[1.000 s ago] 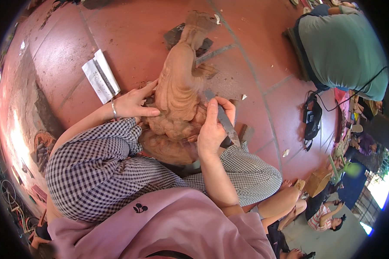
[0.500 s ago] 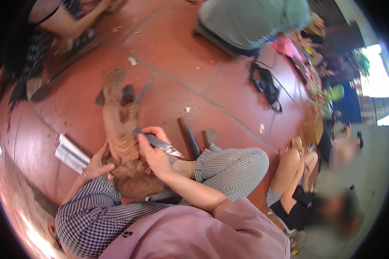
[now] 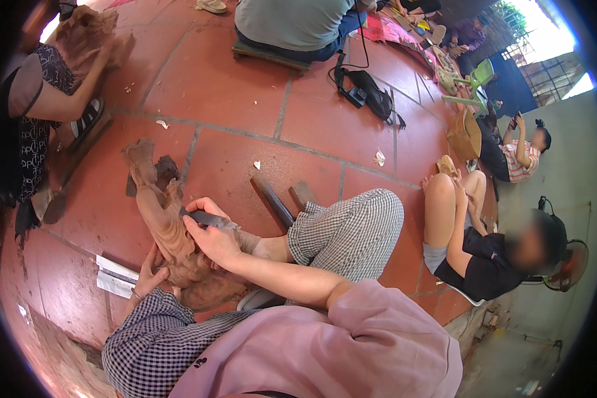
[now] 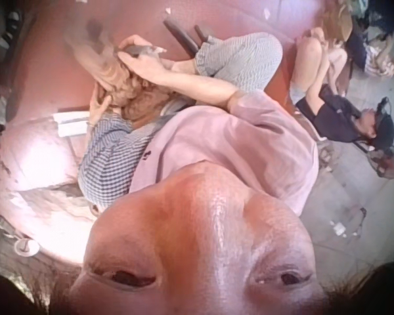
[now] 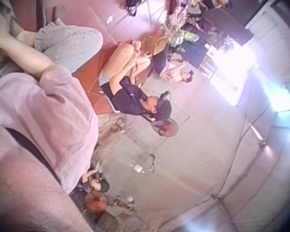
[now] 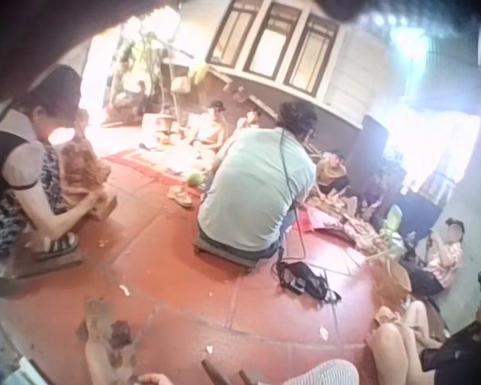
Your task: The person carves a wooden sculpture using a chisel while sitting on the floor. They hold the wood steady with one hand and carefully shape its surface with the other, occasionally rotating the piece to access different areas.
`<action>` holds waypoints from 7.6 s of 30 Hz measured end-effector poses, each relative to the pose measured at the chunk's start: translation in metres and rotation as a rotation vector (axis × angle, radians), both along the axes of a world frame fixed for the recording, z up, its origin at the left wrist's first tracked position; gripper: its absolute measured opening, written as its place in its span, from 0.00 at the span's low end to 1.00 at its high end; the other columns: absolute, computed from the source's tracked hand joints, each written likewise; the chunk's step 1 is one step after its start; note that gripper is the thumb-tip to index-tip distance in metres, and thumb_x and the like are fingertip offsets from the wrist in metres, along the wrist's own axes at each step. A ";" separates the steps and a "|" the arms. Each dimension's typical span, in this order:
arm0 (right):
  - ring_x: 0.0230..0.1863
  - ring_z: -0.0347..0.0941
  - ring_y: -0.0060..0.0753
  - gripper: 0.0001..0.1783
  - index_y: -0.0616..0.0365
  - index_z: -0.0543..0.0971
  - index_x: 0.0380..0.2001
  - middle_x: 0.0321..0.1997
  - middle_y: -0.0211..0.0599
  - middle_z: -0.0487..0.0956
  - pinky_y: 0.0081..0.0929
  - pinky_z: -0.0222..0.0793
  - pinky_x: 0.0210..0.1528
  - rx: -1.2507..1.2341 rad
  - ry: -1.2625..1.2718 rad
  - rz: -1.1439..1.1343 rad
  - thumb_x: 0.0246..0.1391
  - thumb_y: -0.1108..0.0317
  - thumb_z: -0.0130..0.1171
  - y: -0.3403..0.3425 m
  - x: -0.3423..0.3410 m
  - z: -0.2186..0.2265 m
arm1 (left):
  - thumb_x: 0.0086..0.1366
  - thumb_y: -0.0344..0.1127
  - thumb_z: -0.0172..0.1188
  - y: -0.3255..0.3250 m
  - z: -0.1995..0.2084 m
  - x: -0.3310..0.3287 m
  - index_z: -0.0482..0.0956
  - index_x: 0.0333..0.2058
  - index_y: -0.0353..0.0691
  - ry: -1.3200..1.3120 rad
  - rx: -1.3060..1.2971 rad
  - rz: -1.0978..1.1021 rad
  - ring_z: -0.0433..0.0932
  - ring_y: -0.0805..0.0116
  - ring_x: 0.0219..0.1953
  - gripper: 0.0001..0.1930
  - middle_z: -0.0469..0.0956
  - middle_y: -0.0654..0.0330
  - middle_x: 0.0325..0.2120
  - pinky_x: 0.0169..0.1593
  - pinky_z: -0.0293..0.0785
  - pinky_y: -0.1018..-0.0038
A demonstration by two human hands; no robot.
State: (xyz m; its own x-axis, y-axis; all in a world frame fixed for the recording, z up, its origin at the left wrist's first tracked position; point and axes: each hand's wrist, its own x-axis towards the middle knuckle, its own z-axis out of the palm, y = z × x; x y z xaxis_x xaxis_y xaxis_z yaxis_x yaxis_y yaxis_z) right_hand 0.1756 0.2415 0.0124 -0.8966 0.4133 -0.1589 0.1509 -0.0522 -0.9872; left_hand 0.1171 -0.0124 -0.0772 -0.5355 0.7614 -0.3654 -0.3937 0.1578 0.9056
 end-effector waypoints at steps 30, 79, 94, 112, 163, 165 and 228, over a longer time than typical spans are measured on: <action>0.30 0.70 0.14 0.10 0.58 0.73 0.39 0.29 0.25 0.76 0.16 0.68 0.35 -0.236 -0.063 0.009 0.62 0.63 0.60 0.064 0.030 -0.031 | 0.60 0.39 0.63 0.046 -0.067 -0.031 0.51 0.65 0.27 0.310 -0.469 0.192 0.69 0.55 0.58 0.41 0.67 0.42 0.56 0.59 0.66 0.67; 0.50 0.80 0.39 0.10 0.66 0.79 0.36 0.39 0.44 0.82 0.30 0.75 0.50 0.506 0.205 0.391 0.49 0.78 0.67 0.011 -0.004 0.009 | 0.57 0.25 0.58 -0.029 -0.057 0.060 0.62 0.62 0.32 0.439 -0.449 0.089 0.78 0.52 0.51 0.32 0.77 0.41 0.48 0.51 0.76 0.66; 0.43 0.81 0.39 0.09 0.66 0.79 0.30 0.38 0.48 0.81 0.28 0.75 0.44 0.607 0.315 0.385 0.45 0.80 0.69 -0.009 -0.018 -0.006 | 0.58 0.26 0.59 -0.025 -0.062 0.065 0.64 0.61 0.31 0.434 -0.525 0.105 0.78 0.51 0.51 0.31 0.77 0.43 0.48 0.53 0.75 0.64; 0.42 0.81 0.36 0.07 0.66 0.78 0.29 0.35 0.44 0.80 0.28 0.76 0.45 0.619 0.313 0.398 0.47 0.80 0.68 -0.005 -0.017 -0.006 | 0.59 0.26 0.58 -0.023 -0.060 0.064 0.64 0.61 0.33 0.403 -0.538 0.118 0.78 0.51 0.51 0.30 0.77 0.43 0.48 0.51 0.76 0.65; 0.34 0.80 0.44 0.07 0.64 0.76 0.36 0.32 0.47 0.79 0.31 0.77 0.37 0.847 0.197 0.467 0.52 0.80 0.61 -0.021 -0.006 0.017 | 0.60 0.29 0.58 -0.019 -0.055 0.058 0.67 0.59 0.33 0.445 -0.501 0.151 0.77 0.48 0.51 0.28 0.77 0.42 0.47 0.54 0.73 0.64; 0.31 0.79 0.38 0.05 0.65 0.77 0.36 0.30 0.44 0.79 0.27 0.74 0.34 0.718 0.118 0.391 0.56 0.77 0.60 -0.015 -0.010 0.018 | 0.60 0.29 0.58 -0.018 -0.052 0.057 0.67 0.59 0.33 0.458 -0.496 0.146 0.77 0.48 0.51 0.27 0.77 0.42 0.47 0.54 0.73 0.64; 0.33 0.78 0.23 0.25 0.64 0.68 0.59 0.34 0.37 0.79 0.21 0.76 0.37 0.248 -0.117 0.840 0.60 0.71 0.59 -0.098 -0.065 -0.010 | 0.65 0.31 0.61 -0.134 -0.106 0.038 0.78 0.40 0.34 -0.241 -0.349 1.340 0.79 0.75 0.34 0.08 0.81 0.62 0.33 0.37 0.75 0.78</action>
State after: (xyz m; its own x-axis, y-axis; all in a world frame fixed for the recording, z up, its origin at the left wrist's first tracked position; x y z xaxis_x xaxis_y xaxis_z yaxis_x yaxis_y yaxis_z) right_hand 0.1110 0.1438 0.0019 -0.9034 -0.3398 -0.2615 0.1437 0.3346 -0.9313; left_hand 0.1552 -0.1464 -0.1827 -0.6708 -0.4183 -0.6124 -0.5597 -0.2563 0.7881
